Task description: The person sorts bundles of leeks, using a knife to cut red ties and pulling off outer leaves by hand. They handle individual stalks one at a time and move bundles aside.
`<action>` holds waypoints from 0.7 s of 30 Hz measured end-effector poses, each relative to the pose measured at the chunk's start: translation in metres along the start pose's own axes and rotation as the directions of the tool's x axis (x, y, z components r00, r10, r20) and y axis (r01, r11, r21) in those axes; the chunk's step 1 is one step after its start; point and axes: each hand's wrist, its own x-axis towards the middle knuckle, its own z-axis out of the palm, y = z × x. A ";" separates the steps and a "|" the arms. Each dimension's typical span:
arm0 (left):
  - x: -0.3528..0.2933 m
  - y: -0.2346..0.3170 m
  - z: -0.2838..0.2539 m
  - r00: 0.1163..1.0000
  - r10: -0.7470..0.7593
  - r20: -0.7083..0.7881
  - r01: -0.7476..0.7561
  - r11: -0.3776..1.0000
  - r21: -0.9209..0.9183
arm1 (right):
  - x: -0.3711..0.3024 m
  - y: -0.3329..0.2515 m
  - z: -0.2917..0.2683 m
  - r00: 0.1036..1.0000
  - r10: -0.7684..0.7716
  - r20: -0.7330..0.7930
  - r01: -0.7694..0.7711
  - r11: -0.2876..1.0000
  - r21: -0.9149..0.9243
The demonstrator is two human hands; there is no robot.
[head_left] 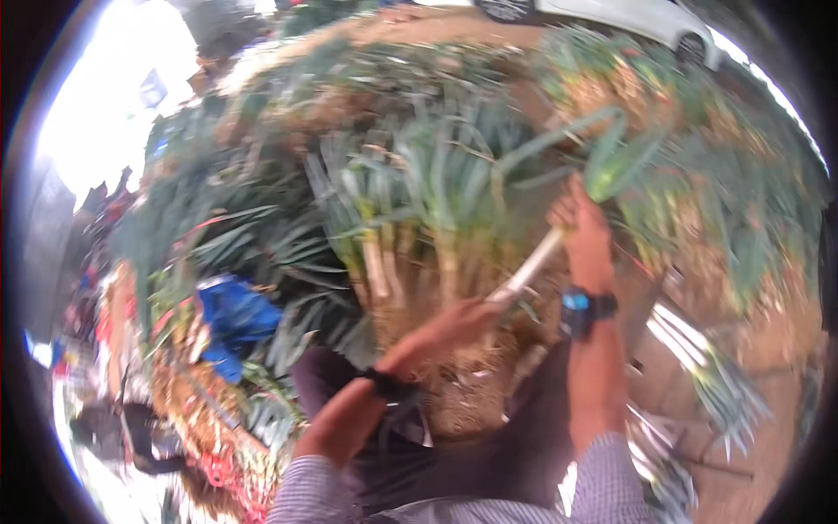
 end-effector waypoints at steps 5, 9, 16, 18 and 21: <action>-0.041 -0.030 -0.020 0.985 0.149 -0.086 -0.149 0.989 0.008 | 0.029 -0.026 -0.056 0.971 0.042 -0.235 -0.004 0.987 0.160; -0.065 -0.041 -0.041 0.975 0.089 -0.203 -0.031 0.961 0.274 | 0.024 -0.039 -0.098 0.929 -0.017 -0.369 0.090 0.979 0.182; -0.132 -0.098 -0.120 0.851 -0.151 -0.503 0.414 0.782 0.466 | 0.006 -0.086 -0.180 0.731 -0.251 -0.635 0.402 0.910 0.103; -0.149 -0.097 -0.115 0.838 -0.129 -0.530 0.491 0.601 0.631 | -0.001 -0.072 -0.139 0.708 -0.213 -0.674 0.404 0.904 0.139; -0.121 -0.110 -0.088 0.987 0.027 -0.157 0.119 0.527 0.842 | 0.005 -0.072 -0.158 0.840 -0.305 -0.450 0.429 0.880 0.204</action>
